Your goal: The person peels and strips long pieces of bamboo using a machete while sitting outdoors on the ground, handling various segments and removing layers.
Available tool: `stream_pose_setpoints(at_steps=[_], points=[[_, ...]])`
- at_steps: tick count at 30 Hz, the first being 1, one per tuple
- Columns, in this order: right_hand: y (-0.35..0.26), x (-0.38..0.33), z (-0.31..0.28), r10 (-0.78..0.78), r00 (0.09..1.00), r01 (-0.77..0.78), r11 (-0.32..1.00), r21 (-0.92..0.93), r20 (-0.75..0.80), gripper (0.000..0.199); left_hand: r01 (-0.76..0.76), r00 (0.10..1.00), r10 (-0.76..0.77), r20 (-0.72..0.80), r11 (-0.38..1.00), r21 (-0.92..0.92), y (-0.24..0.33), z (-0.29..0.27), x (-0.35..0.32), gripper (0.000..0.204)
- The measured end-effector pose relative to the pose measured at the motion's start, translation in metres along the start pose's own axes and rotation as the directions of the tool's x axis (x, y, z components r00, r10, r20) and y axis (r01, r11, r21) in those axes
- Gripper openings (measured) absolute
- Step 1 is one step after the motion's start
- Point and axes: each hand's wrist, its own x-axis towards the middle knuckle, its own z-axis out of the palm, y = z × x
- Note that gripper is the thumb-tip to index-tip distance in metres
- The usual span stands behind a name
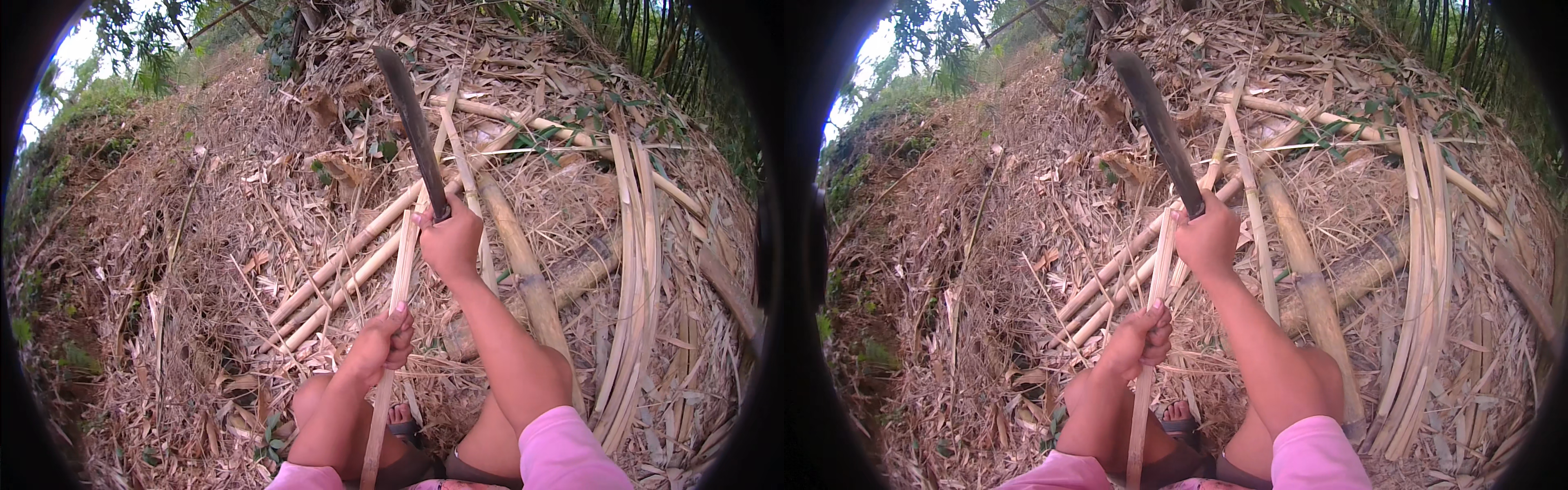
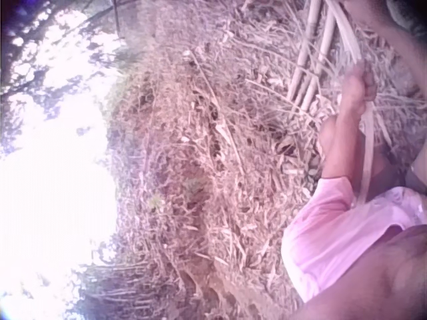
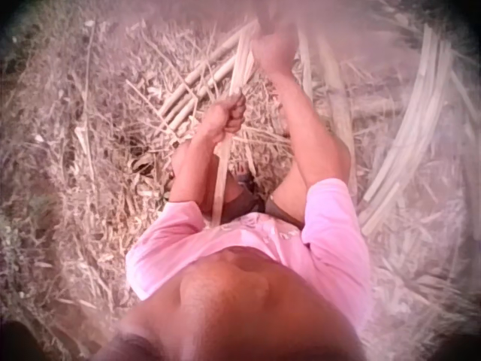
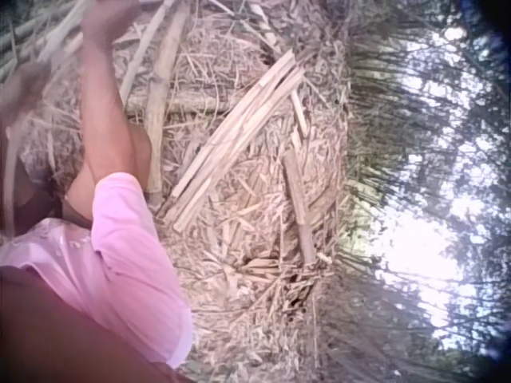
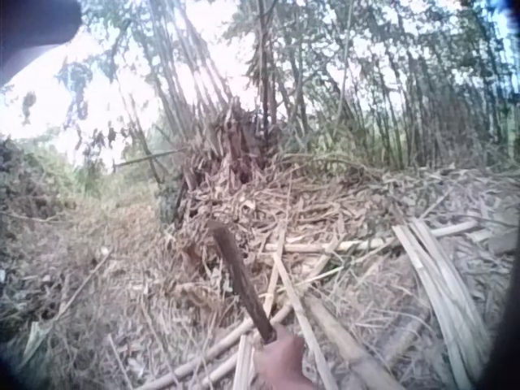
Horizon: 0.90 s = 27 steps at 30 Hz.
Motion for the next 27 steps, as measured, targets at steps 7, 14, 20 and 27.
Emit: stream_pose_setpoints(at_steps=[7,14,20,27], points=[[0.009,0.006,-0.004,-0.184,0.969,0.138,0.956,-0.259,-0.164,0.018,0.042,0.999,-0.042,-0.002,0.999,-0.004,-0.013,0.016,-0.003,0.038],[0.025,0.05,-0.044,-0.03,0.971,-0.044,0.952,-0.303,-0.237,0.03,0.105,0.994,-0.101,0.04,0.99,-0.091,-0.017,-0.008,-0.014,0.035],[0.012,0.035,-0.042,0.195,0.979,-0.176,0.954,-0.244,0.057,0.073,0.009,1.0,-0.011,-0.022,0.998,-0.061,-0.005,-0.01,-0.013,0.034],[-0.016,-0.013,-0.038,0.024,0.867,0.11,0.965,-0.237,0.498,0.068,-0.14,0.987,0.133,-0.088,0.988,-0.071,-0.005,0.002,-0.018,0.032]])
